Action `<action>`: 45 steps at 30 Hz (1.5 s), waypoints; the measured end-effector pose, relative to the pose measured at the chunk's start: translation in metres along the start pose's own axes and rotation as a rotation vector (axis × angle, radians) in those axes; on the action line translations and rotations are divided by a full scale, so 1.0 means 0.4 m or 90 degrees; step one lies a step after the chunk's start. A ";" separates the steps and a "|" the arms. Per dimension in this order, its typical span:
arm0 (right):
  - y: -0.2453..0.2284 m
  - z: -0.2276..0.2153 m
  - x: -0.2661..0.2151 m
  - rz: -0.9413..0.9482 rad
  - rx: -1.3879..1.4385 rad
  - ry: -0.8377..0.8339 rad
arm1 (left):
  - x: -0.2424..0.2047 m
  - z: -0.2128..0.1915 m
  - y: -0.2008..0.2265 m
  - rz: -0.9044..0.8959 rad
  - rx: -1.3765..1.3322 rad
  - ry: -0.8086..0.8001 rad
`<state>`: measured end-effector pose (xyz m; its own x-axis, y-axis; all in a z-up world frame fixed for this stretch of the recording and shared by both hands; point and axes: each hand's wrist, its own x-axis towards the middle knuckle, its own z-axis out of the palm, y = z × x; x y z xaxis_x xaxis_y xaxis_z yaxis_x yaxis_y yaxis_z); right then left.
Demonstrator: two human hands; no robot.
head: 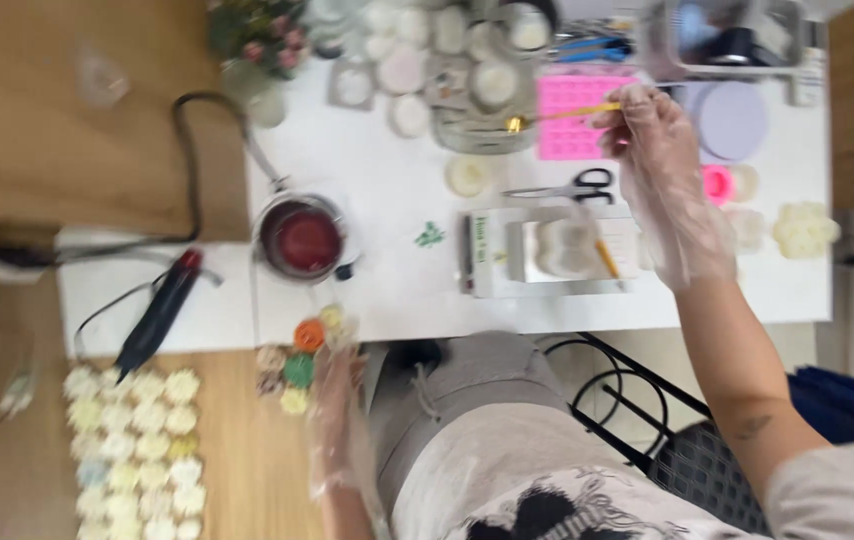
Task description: The recorder puts on protective gloves and uses a sharp tool to pierce a hole in a silicone candle mold for the wick.
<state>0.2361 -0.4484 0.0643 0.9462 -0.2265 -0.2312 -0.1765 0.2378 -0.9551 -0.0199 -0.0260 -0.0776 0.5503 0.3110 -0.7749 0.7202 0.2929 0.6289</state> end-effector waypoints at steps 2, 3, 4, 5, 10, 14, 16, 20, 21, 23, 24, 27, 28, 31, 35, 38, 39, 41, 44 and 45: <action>-0.044 0.141 -0.118 -0.136 -0.189 -0.186 | -0.014 0.024 0.030 0.055 -0.073 -0.072; -0.018 0.224 -0.144 -0.130 -0.184 -0.208 | -0.018 0.021 0.043 0.055 -0.083 -0.052; 0.003 0.295 -0.173 -0.147 -0.293 -0.245 | -0.013 0.030 0.056 0.042 -0.105 -0.068; 0.023 0.361 -0.205 -0.167 -0.402 -0.282 | -0.008 0.041 0.068 0.030 -0.127 -0.085; 0.283 0.564 -0.223 -0.348 -0.468 -0.390 | -0.097 0.038 0.151 0.064 -0.101 -0.089; 0.309 0.632 -0.237 -0.341 -0.549 -0.420 | -0.063 0.028 0.101 0.153 -0.125 -0.108; 0.332 0.647 -0.245 -0.255 -0.512 -0.409 | -0.064 0.017 0.111 0.159 -0.092 -0.121; 0.385 0.665 -0.245 -0.180 -0.387 -0.411 | -0.041 0.010 0.095 0.157 -0.087 -0.157; 0.405 0.663 -0.226 -0.179 -0.390 -0.408 | -0.055 0.007 0.113 0.155 -0.087 -0.161; 0.446 0.662 -0.193 -0.227 -0.390 -0.336 | -0.085 -0.006 0.148 0.119 -0.097 -0.162; 0.363 0.674 -0.230 -0.224 -0.393 -0.333 | -0.079 -0.010 0.142 0.115 -0.097 -0.165; 0.190 0.693 -0.300 -0.112 -0.549 -0.321 | -0.061 -0.019 0.139 0.123 -0.124 -0.173; 0.183 0.681 -0.302 -0.205 -0.523 -0.345 | -0.064 -0.021 0.143 0.125 -0.106 -0.174; 0.164 0.659 -0.314 -0.382 -0.562 -0.387 | -0.086 -0.025 0.163 0.129 -0.085 -0.172; 0.179 0.655 -0.310 -0.423 -0.649 -0.392 | -0.110 -0.020 0.195 0.099 -0.072 -0.162; 0.170 0.691 -0.340 -0.247 -0.625 -0.327 | -0.153 -0.028 0.252 0.100 0.003 -0.142; 0.178 0.693 -0.336 -0.249 -0.626 -0.331 | -0.138 -0.023 0.240 0.100 0.000 -0.140; 0.197 0.693 -0.330 -0.235 -0.606 -0.342 | -0.109 -0.013 0.214 0.125 0.008 -0.161; 0.193 0.707 -0.335 -0.284 -0.636 -0.347 | -0.097 0.002 0.194 0.137 -0.071 -0.163; 0.197 0.709 -0.328 -0.283 -0.636 -0.348 | -0.097 0.004 0.195 0.136 -0.072 -0.162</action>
<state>0.1748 -0.1321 0.0720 0.9241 0.3810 0.0291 0.2880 -0.6443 -0.7085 0.0157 -0.0168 0.0013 0.7810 0.1447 -0.6075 0.5346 0.3479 0.7702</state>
